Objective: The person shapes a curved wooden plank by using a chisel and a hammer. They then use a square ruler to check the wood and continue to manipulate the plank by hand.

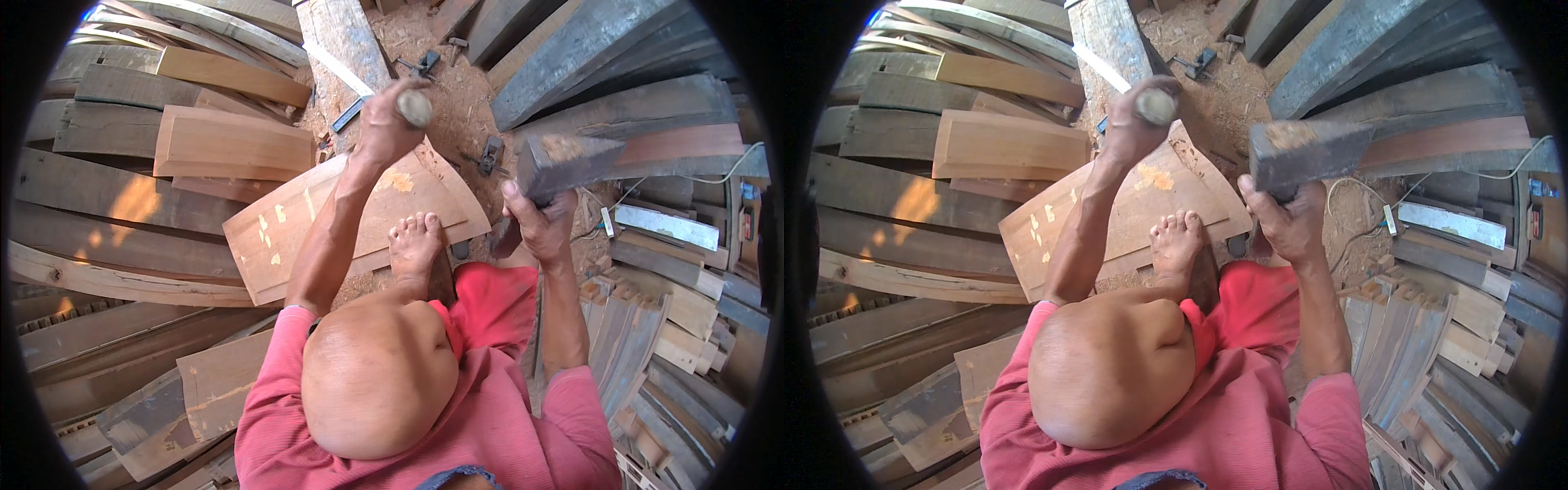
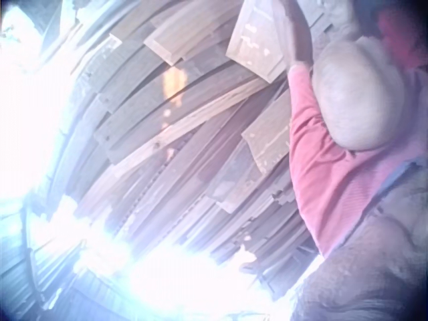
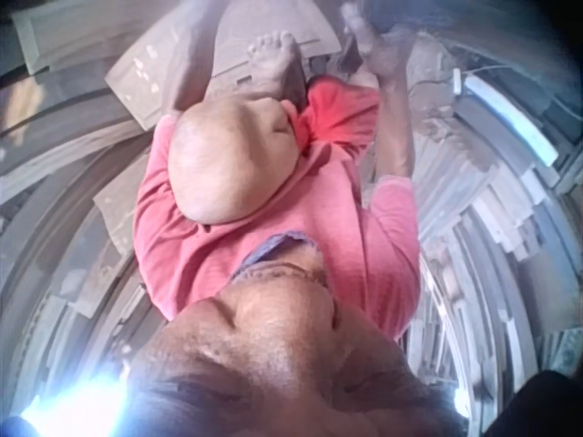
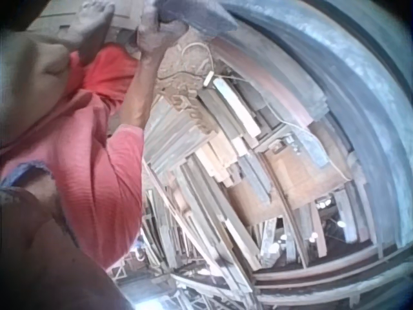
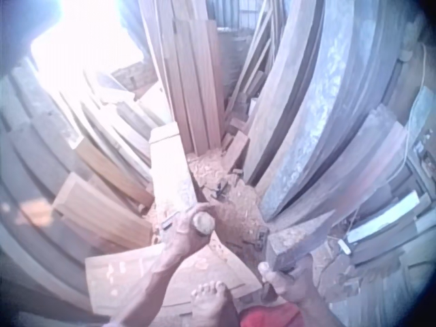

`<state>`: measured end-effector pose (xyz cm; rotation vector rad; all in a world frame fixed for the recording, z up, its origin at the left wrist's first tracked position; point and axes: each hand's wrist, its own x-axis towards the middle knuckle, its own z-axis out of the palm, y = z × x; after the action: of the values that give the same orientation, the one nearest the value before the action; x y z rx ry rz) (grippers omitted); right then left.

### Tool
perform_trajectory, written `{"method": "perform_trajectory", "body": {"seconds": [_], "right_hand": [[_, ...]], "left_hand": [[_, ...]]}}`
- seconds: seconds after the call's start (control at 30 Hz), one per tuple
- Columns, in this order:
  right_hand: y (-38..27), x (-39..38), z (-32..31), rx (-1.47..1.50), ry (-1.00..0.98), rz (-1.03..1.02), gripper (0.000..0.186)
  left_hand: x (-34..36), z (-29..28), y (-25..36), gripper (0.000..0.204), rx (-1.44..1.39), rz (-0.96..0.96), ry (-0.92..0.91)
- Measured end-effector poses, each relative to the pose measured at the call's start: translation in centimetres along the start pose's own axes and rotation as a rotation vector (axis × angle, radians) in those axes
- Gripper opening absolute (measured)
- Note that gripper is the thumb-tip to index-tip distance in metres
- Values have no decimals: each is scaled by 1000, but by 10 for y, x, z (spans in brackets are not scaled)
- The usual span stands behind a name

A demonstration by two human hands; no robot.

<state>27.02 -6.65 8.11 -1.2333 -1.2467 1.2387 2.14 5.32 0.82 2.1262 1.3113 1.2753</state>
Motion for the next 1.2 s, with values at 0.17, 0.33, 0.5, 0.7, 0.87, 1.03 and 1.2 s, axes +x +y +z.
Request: {"method": "perform_trajectory", "body": {"seconds": [0.17,0.33,0.5,0.7,0.87,1.03,1.2], "right_hand": [[19,-14,-2,39,43,112,21],[43,-17,-6,12,36,203,23],[59,-10,-11,-37,17,327,21],[127,2,-27,-330,-43,467,14],[198,-8,-34,-479,-93,300,17],[196,0,-31,-509,-104,506,20],[183,4,-28,-420,-73,493,20]], "left_hand": [[-68,30,-27,62,574,-358,-903],[-117,71,10,50,736,-3,-935],[-106,46,56,26,205,-128,-1274],[-108,-18,-12,48,262,-593,-915],[-108,-95,-94,57,636,-684,-600],[-119,-112,-118,45,724,-617,-666],[-35,-56,-95,26,728,-303,-635]]}}
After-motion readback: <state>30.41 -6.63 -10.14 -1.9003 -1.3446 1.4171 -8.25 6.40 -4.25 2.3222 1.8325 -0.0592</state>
